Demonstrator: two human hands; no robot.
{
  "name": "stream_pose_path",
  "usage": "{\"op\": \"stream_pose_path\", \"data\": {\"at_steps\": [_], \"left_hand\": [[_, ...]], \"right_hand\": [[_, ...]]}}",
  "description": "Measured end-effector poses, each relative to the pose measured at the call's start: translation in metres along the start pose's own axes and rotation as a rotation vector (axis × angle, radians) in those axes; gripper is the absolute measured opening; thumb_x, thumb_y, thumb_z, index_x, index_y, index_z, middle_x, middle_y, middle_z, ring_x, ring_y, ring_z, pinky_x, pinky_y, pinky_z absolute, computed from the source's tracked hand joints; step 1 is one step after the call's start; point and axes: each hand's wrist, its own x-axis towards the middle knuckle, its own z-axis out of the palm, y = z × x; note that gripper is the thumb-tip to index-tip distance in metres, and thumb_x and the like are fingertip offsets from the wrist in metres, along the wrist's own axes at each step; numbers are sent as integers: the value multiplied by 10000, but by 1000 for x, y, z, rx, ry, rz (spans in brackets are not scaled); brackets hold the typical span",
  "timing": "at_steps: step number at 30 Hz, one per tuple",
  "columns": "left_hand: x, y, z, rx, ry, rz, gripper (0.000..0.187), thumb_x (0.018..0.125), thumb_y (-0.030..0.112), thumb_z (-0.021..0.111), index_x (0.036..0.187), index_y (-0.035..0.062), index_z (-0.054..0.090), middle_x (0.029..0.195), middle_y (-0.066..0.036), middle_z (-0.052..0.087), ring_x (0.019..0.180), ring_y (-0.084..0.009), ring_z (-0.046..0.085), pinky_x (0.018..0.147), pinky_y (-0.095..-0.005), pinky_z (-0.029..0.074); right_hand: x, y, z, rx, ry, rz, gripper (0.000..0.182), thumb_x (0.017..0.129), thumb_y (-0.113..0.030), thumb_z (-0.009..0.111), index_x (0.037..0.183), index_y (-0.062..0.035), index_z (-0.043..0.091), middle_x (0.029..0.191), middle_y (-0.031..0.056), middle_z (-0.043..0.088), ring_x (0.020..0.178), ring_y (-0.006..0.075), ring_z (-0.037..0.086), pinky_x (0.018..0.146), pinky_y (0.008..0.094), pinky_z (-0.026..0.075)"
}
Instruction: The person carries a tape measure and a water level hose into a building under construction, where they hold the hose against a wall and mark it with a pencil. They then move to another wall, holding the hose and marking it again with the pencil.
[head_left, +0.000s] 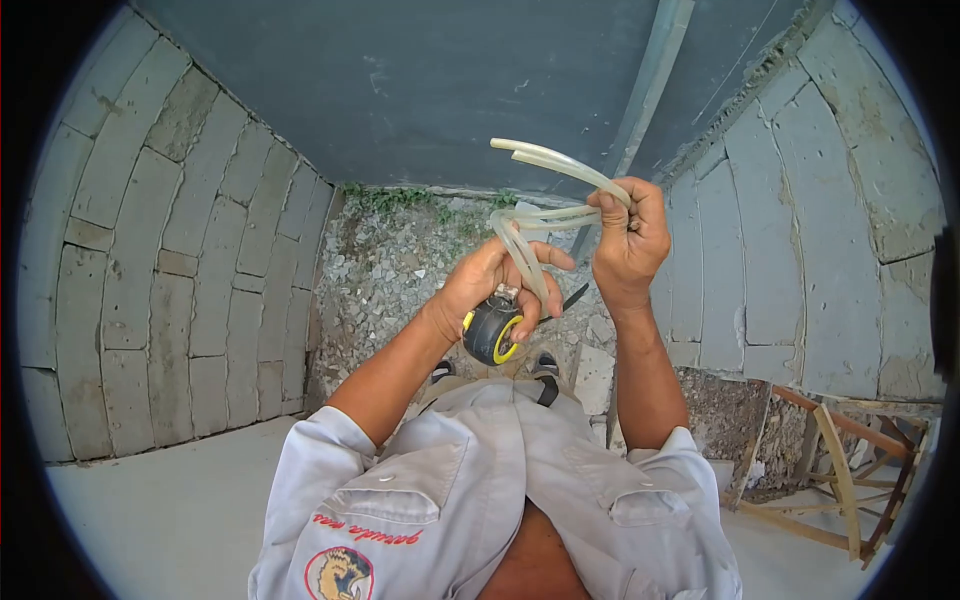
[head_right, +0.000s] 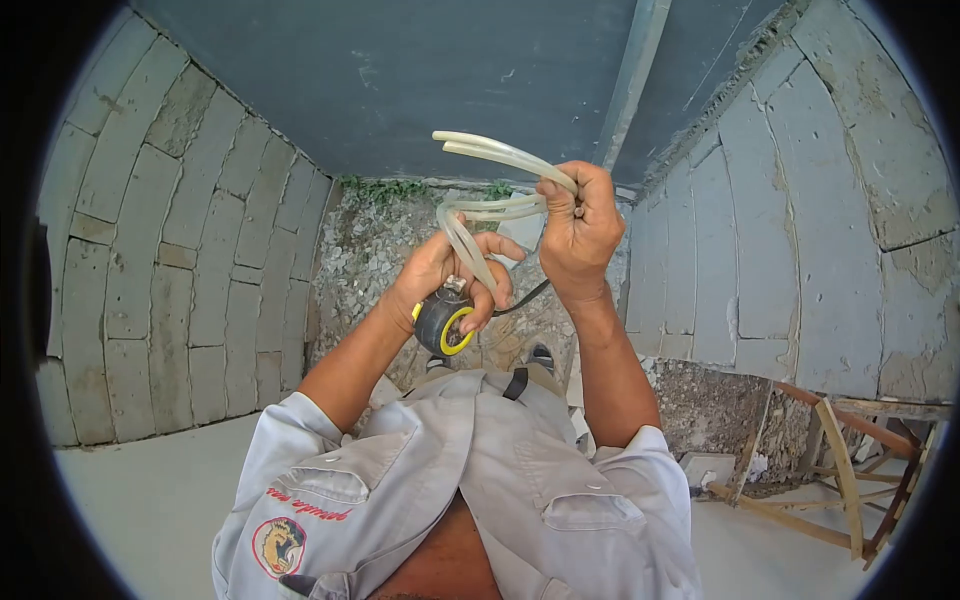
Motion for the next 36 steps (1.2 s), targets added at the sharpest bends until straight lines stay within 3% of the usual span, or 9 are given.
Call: {"op": "stream_pose_path", "data": {"at_steps": [4, 5, 8, 15, 16, 17, 23, 32, 36], "left_hand": [[-71, 17, -29, 381, -67, 39, 839, 1030, 711, 307, 1153, -56, 626, 800, -172, 655, 478, -225, 633, 452, -312, 514], [-88, 34, -26, 557, -70, 27, 714, 1038, 655, 412, 995, -12, 661, 760, -105, 620, 503, -183, 620, 453, -290, 514], [-98, 51, -55, 809, 52, -100, 593, 1050, 579, 486, 887, 30, 640, 752, -63, 619, 587, -159, 600, 528, -308, 512], [-36, 50, -7, 1397, -417, -139, 561, 1059, 546, 507, 834, 40, 592, 706, -42, 564, 698, -171, 550, 657, -354, 457], [-28, 41, 7, 1384, -495, -127, 564, 1059, 550, 504, 832, 41, 591, 706, -41, 563, 696, -171, 546, 655, -355, 456], [-21, 33, 26, 1369, -574, -116, 568, 1058, 554, 500, 831, 41, 590, 705, -40, 562, 694, -172, 543, 653, -356, 454], [14, -19, 118, 1373, -838, -176, 486, 1068, 438, 538, 802, 36, 594, 672, -29, 556, 655, -152, 520, 622, -339, 436], [55, -173, 155, 1592, -1164, -462, 365, 965, 284, 670, 724, 13, 634, 654, -61, 623, 627, -168, 580, 622, -335, 468], [36, -227, 175, 1547, -1400, -555, 325, 956, 280, 688, 763, 21, 655, 678, -59, 644, 648, -163, 585, 647, -338, 476]], "right_hand": [[22, -22, 7, -104, 192, 54, 145, 1039, -175, 646, 1017, -32, 638, 789, 33, 681, 639, 59, 531, 564, 219, 404], [24, -32, 15, -8, 224, 80, 149, 1041, -180, 644, 1010, -34, 642, 787, 41, 682, 630, 64, 526, 556, 219, 398], [22, -71, 31, 211, 310, 111, 166, 1043, -199, 639, 997, -40, 650, 785, 64, 686, 607, 77, 517, 529, 220, 382], [17, -152, 18, 441, 494, 47, 340, 1041, -360, 620, 1087, -23, 625, 878, 148, 692, 640, 129, 529, 517, 259, 393], [15, -164, 11, 462, 575, 63, 348, 1045, -368, 611, 1090, -23, 621, 883, 150, 691, 645, 125, 528, 514, 264, 392], [10, -151, -28, 375, 425, -9, 281, 1052, -339, 600, 1143, -73, 611, 894, 96, 707, 592, 136, 605, 471, 254, 449], [-47, -219, -100, 280, 747, -57, 244, 1056, -306, 608, 1023, -66, 634, 755, 34, 634, 507, 83, 483, 436, 222, 386], [-165, -298, -153, -214, 561, 46, 334, 1060, -382, 580, 1038, -50, 619, 796, 112, 668, 509, 56, 418, 435, 188, 308], [-206, -332, -162, -264, 727, 36, 353, 1065, -388, 567, 1029, -41, 616, 795, 98, 641, 512, 43, 407, 436, 183, 307]]}}
